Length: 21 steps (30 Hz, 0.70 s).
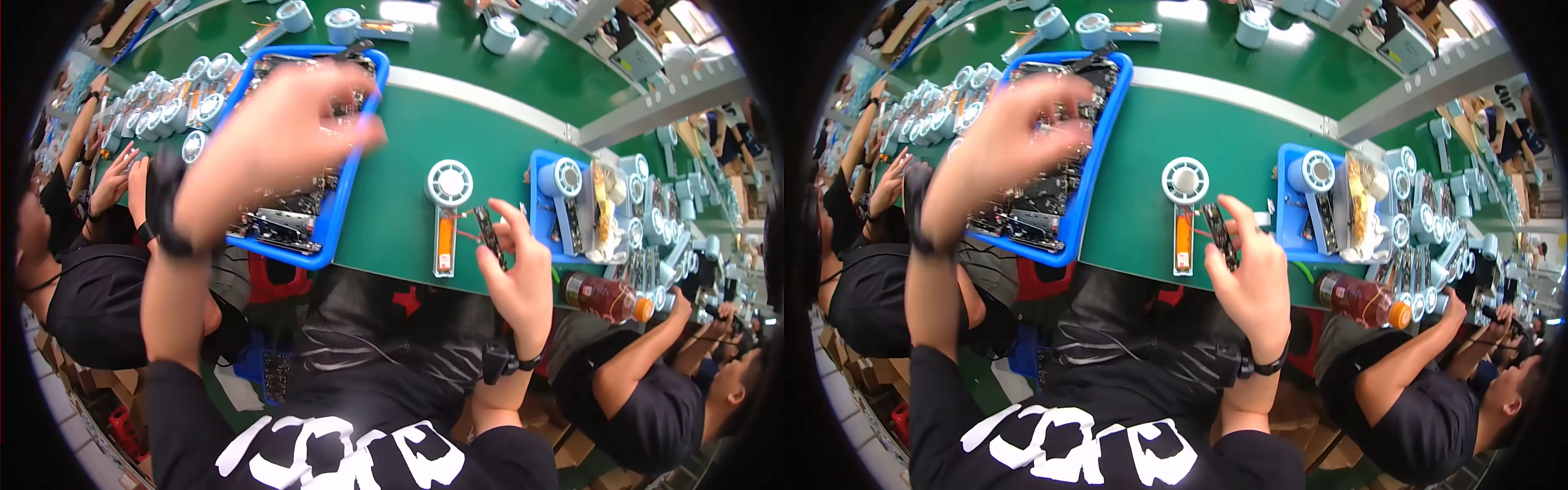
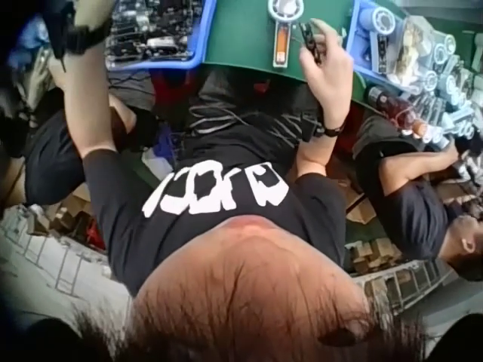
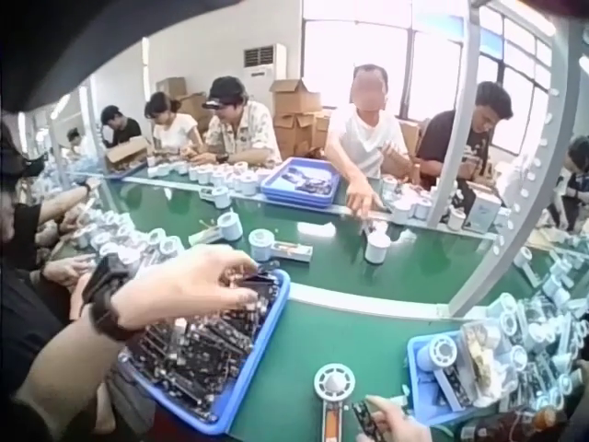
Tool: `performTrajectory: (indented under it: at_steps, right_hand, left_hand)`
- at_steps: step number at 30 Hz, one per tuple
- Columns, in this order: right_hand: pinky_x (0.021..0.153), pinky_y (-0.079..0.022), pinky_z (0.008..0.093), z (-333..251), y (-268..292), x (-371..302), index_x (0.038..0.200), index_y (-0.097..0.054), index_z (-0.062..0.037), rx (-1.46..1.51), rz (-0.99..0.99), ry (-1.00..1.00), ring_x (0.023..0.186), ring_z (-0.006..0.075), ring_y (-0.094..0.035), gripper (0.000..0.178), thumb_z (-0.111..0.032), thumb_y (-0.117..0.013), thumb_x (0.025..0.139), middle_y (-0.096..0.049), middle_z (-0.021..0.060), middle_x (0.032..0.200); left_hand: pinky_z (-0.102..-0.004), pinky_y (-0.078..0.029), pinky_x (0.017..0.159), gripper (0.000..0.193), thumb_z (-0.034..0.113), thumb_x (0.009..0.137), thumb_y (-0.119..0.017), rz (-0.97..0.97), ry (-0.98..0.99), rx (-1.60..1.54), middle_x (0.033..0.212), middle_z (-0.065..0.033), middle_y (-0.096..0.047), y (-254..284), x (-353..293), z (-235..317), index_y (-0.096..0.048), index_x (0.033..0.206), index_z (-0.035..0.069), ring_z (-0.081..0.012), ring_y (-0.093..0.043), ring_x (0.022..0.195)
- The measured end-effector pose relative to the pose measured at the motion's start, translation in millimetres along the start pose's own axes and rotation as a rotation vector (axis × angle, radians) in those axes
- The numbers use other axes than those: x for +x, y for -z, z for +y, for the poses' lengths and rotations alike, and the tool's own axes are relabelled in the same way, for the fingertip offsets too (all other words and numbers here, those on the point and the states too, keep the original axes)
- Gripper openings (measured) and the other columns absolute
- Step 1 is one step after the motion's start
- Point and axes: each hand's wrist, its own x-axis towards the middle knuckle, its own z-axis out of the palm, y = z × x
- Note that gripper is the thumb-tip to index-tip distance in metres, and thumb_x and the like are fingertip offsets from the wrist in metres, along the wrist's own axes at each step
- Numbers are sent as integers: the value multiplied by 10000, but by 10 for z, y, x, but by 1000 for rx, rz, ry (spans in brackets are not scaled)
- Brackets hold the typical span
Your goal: Assembling small electronic components by connecting flexible circuit cables to small fan modules on a production line.
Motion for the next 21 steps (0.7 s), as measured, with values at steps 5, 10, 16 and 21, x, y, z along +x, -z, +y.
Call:
performTrajectory:
  at_steps: [5,10,16,21]
  right_hand:
    - [768,-513,429,-45,-154,-17,1336,-558,-85,88,0,25,847,335,-635,545,-69,-695,809,-684,181,960]
    - [778,-525,378,100,-97,-213,1320,-575,-58,19,88,48,844,291,-667,549,-14,-675,782,-685,161,929]
    - [807,-511,407,105,12,-226,1313,-590,-78,35,102,5,888,333,-644,547,-31,-686,776,-686,166,959]
    - [803,-511,400,68,6,-112,1309,-596,-83,20,89,43,889,332,-642,543,-35,-688,777,-687,163,968]
  left_hand:
    - [-415,-524,897,548,308,783,-722,187,317,496,1091,-211,-681,737,1153,-2610,-626,1239,19,-376,-660,1030]
    - [-439,-513,945,617,348,660,-834,279,326,556,1151,-211,-676,301,1470,-3197,-653,1179,69,-345,-635,1130]
    - [-403,-523,923,687,322,624,-870,42,307,472,1095,-162,-699,531,1910,-3115,-643,1225,75,-309,-662,1052]
    - [-341,-544,827,615,251,721,-838,91,-121,90,1007,-112,-727,589,2371,-1888,-625,1260,47,-223,-686,881]
